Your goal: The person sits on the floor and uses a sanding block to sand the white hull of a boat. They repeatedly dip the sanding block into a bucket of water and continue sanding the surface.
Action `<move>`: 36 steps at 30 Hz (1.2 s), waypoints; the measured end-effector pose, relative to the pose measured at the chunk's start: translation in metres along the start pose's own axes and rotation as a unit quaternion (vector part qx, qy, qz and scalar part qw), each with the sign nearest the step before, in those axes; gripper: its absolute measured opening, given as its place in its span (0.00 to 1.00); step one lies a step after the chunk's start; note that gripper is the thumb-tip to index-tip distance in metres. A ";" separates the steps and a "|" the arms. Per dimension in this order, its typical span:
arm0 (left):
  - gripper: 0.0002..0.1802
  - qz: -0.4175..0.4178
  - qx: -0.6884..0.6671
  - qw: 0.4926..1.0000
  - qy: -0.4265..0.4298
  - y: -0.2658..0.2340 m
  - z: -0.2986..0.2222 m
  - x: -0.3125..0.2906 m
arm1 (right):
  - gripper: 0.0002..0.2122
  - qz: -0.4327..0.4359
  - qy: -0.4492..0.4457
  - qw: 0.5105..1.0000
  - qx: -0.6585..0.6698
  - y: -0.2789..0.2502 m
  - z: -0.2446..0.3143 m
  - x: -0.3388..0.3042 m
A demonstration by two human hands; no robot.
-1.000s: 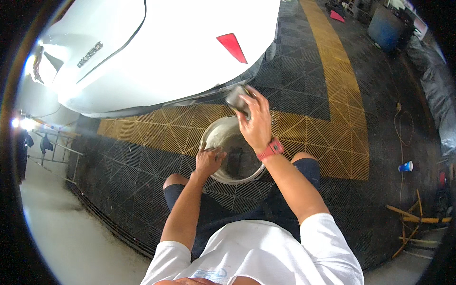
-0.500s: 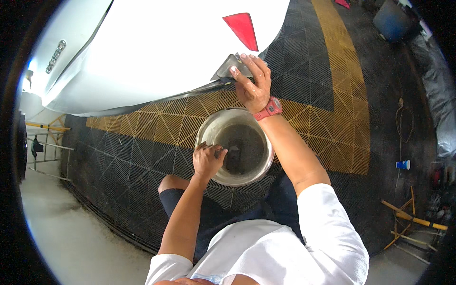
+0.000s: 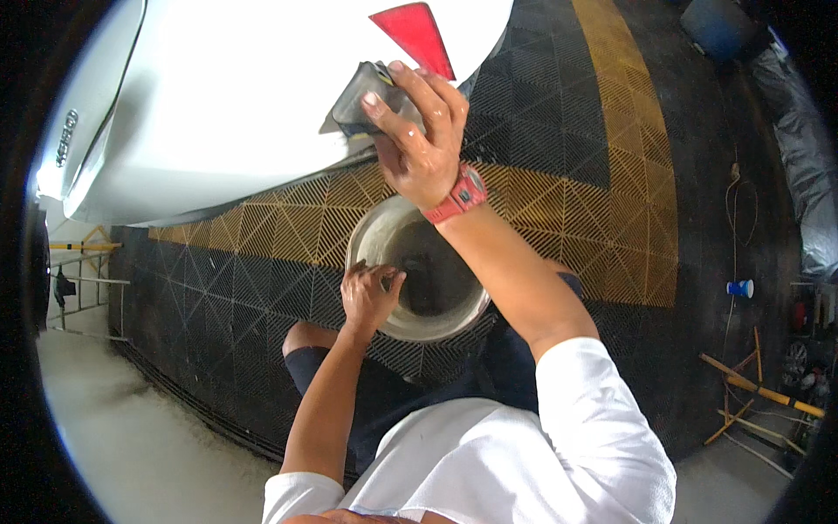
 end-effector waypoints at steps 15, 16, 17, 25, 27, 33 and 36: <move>0.18 0.022 -0.006 1.000 0.013 0.007 0.001 0.005 | 0.35 0.053 0.001 0.999 -0.009 -0.014 -0.048 -0.055; 0.18 0.032 -0.009 0.999 0.002 0.008 0.004 0.002 | 0.35 0.054 0.013 0.998 -0.010 -0.016 -0.035 -0.044; 0.18 0.041 -0.011 0.999 -0.010 0.010 0.006 -0.001 | 0.34 0.056 0.025 0.998 -0.010 -0.016 -0.022 -0.031; 0.17 0.048 -0.019 0.999 0.005 0.005 -0.001 -0.002 | 0.26 0.091 0.107 0.988 -0.057 -0.034 -0.027 -0.071; 0.11 -0.027 -0.036 0.997 0.059 0.006 0.004 -0.002 | 0.23 0.076 0.199 0.975 -0.056 -0.066 0.000 -0.093; 0.07 -0.212 -0.161 0.962 0.057 -0.027 0.012 -0.016 | 0.27 0.346 0.341 0.873 0.043 -0.124 0.053 -0.181; 0.09 -0.338 -0.170 0.926 0.021 -0.099 0.069 -0.037 | 0.28 0.409 0.273 0.871 0.023 -0.140 0.046 -0.210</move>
Point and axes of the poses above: each hand's wrist, its own x-axis towards the middle knuckle, its own y-axis out of the palm, z = x × y, the point moved 4 cm from there along x, towards the middle knuckle, and after that the axes turned 5 degrees about -x, right-handed, at the moved point
